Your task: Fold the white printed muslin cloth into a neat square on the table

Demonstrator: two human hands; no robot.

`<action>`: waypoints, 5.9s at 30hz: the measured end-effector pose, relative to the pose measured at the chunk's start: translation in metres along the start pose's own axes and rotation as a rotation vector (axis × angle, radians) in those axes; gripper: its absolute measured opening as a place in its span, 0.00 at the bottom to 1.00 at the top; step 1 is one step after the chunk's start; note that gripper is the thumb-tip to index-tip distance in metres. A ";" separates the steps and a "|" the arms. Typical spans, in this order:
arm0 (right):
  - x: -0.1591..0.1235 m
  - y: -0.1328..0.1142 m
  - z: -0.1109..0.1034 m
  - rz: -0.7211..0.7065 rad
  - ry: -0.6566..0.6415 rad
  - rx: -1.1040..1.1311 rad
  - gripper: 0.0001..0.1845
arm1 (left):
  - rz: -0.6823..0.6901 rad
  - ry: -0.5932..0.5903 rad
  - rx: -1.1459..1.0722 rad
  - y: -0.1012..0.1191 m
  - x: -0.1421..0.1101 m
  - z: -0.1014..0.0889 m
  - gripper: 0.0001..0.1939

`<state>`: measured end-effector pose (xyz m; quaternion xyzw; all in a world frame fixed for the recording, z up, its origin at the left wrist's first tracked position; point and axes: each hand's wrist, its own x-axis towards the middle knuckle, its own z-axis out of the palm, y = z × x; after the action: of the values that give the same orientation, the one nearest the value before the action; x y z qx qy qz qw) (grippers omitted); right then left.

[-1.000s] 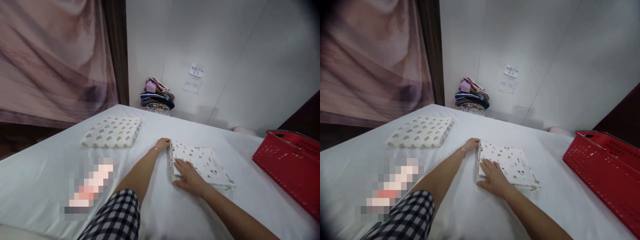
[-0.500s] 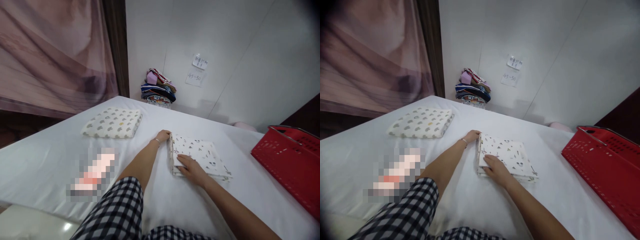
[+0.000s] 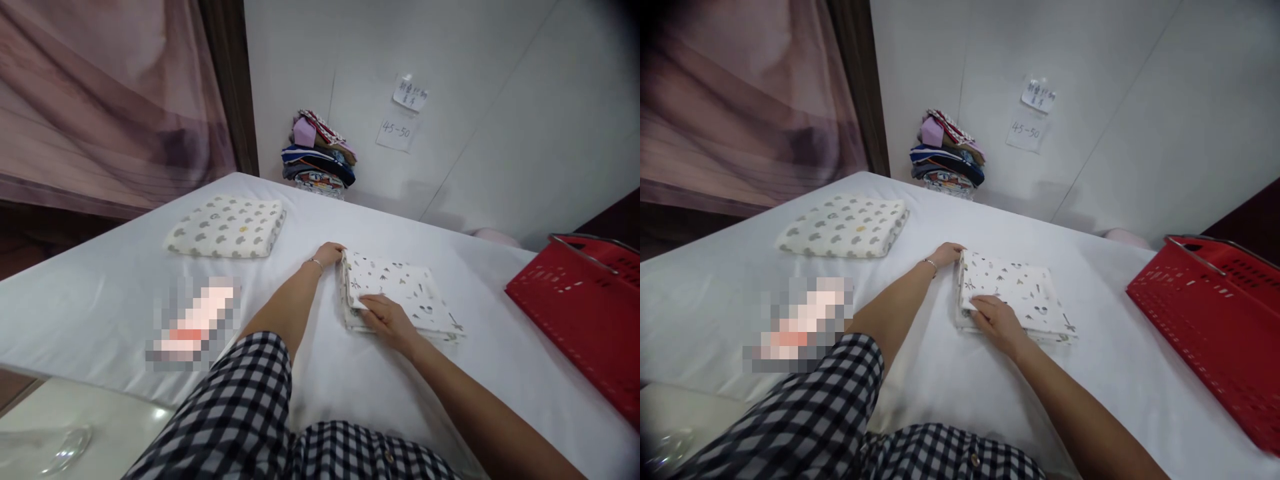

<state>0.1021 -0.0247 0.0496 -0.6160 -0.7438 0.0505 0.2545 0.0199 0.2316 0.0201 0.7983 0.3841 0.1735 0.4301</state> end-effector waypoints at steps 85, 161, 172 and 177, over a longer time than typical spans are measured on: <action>-0.004 -0.020 0.035 -0.065 0.118 -0.167 0.12 | 0.482 0.060 0.318 0.053 -0.127 0.033 0.19; 0.020 0.096 -0.042 0.455 -0.129 -0.392 0.37 | 0.805 -0.031 0.731 0.027 -0.175 0.065 0.16; 0.024 0.119 -0.020 0.539 -0.281 -0.307 0.38 | 0.794 -0.039 0.648 0.031 -0.180 0.066 0.16; 0.057 0.117 -0.037 0.480 -0.267 -0.282 0.33 | 0.799 -0.047 0.652 0.033 -0.179 0.066 0.18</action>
<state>0.2162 0.0476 0.0544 -0.7911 -0.6038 0.0859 0.0472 -0.0401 0.0477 0.0195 0.9791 0.0734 0.1773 0.0676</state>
